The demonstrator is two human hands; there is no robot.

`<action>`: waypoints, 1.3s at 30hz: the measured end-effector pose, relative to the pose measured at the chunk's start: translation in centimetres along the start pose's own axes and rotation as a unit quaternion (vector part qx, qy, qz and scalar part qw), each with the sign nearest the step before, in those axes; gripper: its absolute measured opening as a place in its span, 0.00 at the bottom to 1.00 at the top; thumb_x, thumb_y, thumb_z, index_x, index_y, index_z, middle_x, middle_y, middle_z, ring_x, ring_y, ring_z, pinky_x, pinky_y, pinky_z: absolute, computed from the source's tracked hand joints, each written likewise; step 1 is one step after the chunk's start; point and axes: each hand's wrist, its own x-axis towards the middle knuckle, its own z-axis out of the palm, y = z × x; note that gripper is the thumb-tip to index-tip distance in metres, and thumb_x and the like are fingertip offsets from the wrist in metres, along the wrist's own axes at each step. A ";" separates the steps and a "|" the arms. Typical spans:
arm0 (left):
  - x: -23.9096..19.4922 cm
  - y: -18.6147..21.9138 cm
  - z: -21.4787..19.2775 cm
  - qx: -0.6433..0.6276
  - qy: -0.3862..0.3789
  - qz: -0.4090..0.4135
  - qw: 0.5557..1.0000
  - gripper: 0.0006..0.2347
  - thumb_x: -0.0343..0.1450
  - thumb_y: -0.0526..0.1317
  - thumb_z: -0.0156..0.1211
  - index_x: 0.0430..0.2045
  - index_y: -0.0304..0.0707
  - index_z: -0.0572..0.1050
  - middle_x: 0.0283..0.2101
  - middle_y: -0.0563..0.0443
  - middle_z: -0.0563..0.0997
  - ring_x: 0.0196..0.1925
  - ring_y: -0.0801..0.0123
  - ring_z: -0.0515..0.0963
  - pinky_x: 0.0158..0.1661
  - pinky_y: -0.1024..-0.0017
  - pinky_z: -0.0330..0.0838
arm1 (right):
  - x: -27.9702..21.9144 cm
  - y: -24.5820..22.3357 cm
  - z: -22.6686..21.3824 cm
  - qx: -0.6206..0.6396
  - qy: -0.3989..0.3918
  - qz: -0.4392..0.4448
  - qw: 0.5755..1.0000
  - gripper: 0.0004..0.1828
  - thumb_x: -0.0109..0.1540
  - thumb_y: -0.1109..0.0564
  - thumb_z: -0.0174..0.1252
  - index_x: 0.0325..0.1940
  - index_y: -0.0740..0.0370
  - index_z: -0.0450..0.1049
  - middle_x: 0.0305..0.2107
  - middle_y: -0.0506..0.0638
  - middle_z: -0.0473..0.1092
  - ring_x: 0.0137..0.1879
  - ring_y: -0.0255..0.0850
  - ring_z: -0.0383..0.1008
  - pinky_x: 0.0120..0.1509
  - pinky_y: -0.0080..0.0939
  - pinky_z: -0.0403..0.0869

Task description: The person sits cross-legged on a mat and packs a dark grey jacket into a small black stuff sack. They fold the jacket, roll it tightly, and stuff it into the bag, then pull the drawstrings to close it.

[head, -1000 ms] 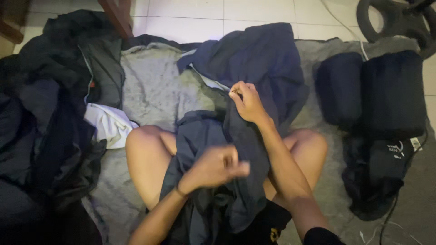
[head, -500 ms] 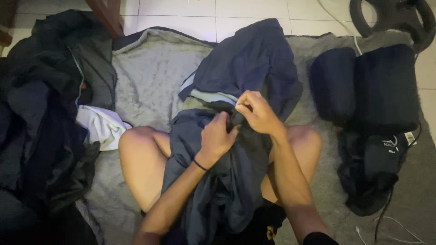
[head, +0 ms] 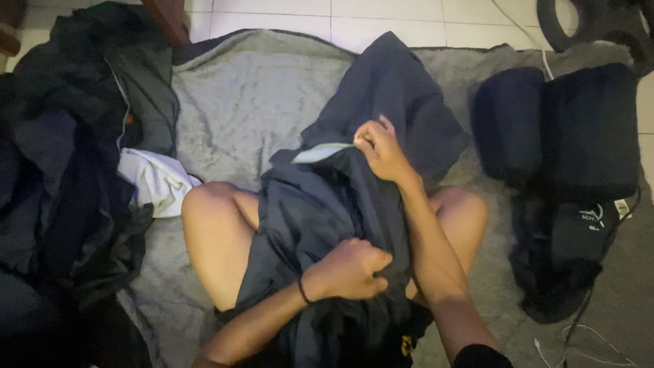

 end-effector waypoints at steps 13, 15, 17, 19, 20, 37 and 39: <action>-5.5 3.6 -2.0 0.041 -0.177 0.075 0.981 0.11 0.66 0.41 0.64 0.20 0.37 0.67 0.23 0.39 0.77 0.31 0.33 0.79 0.30 0.45 0.68 | 0.7 2.7 -11.0 -0.118 0.380 -0.033 0.917 0.11 0.77 0.54 0.50 0.50 0.65 0.71 0.43 0.58 0.69 0.50 0.52 0.70 0.57 0.50 0.69; -7.1 2.5 -2.3 0.047 -0.164 0.058 0.984 0.10 0.64 0.40 0.64 0.20 0.36 0.68 0.25 0.37 0.80 0.34 0.31 0.81 0.31 0.43 0.69 | -0.2 3.3 -12.4 -0.160 0.400 -0.025 0.902 0.11 0.76 0.55 0.50 0.50 0.67 0.71 0.44 0.60 0.69 0.51 0.54 0.68 0.56 0.52 0.68; -8.8 1.0 -2.2 0.024 -0.133 0.056 0.989 0.15 0.63 0.41 0.64 0.15 0.39 0.60 0.17 0.41 0.71 0.26 0.38 0.76 0.28 0.47 0.61 | -1.1 3.9 -13.2 -0.181 0.425 0.068 0.884 0.07 0.77 0.51 0.51 0.49 0.55 0.69 0.42 0.49 0.81 0.54 0.51 0.84 0.79 0.80 0.36; -10.4 0.3 -3.0 -0.030 -0.143 0.043 0.988 0.18 0.65 0.38 0.65 0.15 0.40 0.56 0.16 0.47 0.62 0.21 0.47 0.67 0.28 0.52 0.56 | -1.8 4.0 -13.8 -0.154 0.406 0.107 0.895 0.05 0.75 0.52 0.51 0.49 0.53 0.67 0.41 0.47 0.82 0.54 0.49 0.84 0.80 0.78 0.32; -11.2 -0.1 -3.5 -0.083 -0.152 0.030 0.984 0.21 0.67 0.35 0.66 0.15 0.42 0.52 0.16 0.53 0.53 0.17 0.56 0.58 0.28 0.57 0.51 | -2.3 4.0 -14.1 -0.127 0.384 0.144 0.903 0.03 0.74 0.53 0.51 0.49 0.52 0.64 0.40 0.44 0.84 0.54 0.46 0.84 0.80 0.76 0.29; -2.3 -2.8 -14.4 -0.099 0.244 0.040 0.964 0.22 0.66 0.47 0.82 0.46 0.39 0.75 0.40 0.42 0.81 0.45 0.49 0.81 0.46 0.57 0.74 | 0.1 -9.0 -10.1 0.243 0.106 0.038 0.963 0.04 0.71 0.61 0.62 0.43 0.62 0.74 0.42 0.57 0.80 0.51 0.44 0.80 0.62 0.46 0.75; 1.2 -1.9 -16.5 -0.024 0.317 0.113 0.941 0.33 0.65 0.48 0.84 0.59 0.36 0.70 0.55 0.37 0.78 0.63 0.38 0.77 0.64 0.49 0.70 | 0.3 -11.5 -9.9 0.246 0.068 0.021 0.967 0.05 0.69 0.58 0.63 0.43 0.60 0.76 0.42 0.55 0.80 0.51 0.42 0.80 0.61 0.46 0.75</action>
